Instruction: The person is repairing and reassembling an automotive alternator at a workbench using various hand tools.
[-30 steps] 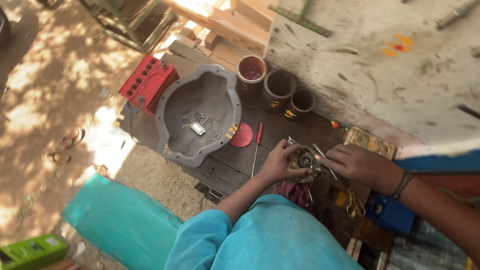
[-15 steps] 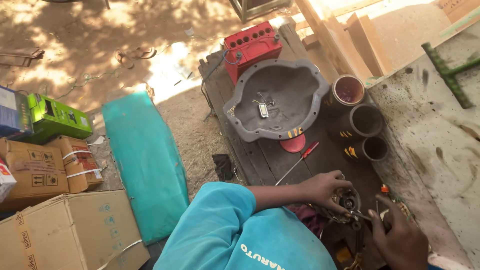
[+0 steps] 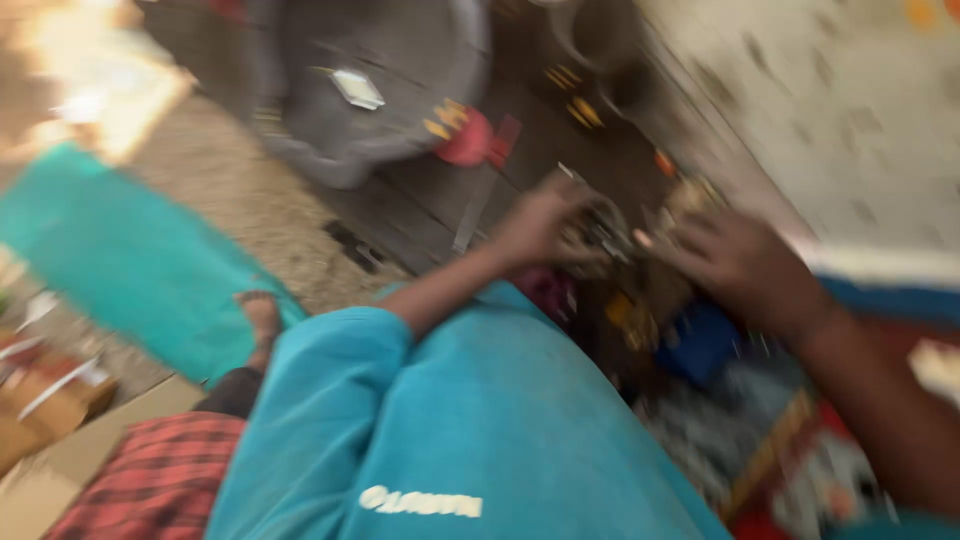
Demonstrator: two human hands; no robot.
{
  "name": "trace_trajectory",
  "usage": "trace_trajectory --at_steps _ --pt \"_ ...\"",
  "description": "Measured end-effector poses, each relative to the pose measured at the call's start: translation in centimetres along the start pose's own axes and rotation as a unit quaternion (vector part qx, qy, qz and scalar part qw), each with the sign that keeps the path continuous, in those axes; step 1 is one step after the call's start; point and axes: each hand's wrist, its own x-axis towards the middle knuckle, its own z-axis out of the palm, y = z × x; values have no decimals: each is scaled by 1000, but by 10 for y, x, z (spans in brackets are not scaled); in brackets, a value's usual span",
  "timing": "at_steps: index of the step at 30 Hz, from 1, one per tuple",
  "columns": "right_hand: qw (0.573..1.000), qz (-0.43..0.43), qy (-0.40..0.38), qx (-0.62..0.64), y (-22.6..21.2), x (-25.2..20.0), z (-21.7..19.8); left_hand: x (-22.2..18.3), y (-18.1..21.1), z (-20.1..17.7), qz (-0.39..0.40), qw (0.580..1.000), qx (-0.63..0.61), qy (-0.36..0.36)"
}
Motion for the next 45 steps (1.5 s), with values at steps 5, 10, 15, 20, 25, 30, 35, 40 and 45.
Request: trace_trajectory --at_steps 5,10,15,20,25,30,35,40,45 --pt "987 -73 105 -95 5 8 -11 5 15 5 -70 994 -77 -41" --pt "985 -41 133 -99 -4 5 -2 4 15 -2 -79 996 -15 -26" --pt "992 100 76 -30 -21 -2 10 5 14 1 -87 995 -13 -37" --pt "949 264 89 147 -46 5 11 7 15 1 -74 997 -7 -29" --pt "958 212 73 180 -29 4 4 5 14 1 -75 997 -4 -25" --pt "999 -36 24 15 -11 2 -10 3 15 2 -69 997 -15 -10" --pt "973 -154 100 -143 3 6 -11 5 14 2 -82 996 -19 -17" --pt "945 -224 152 -184 14 13 2 6 14 2 -92 995 -13 -30" --pt "971 -153 136 -121 12 15 5 7 16 2 -98 995 -17 -28"
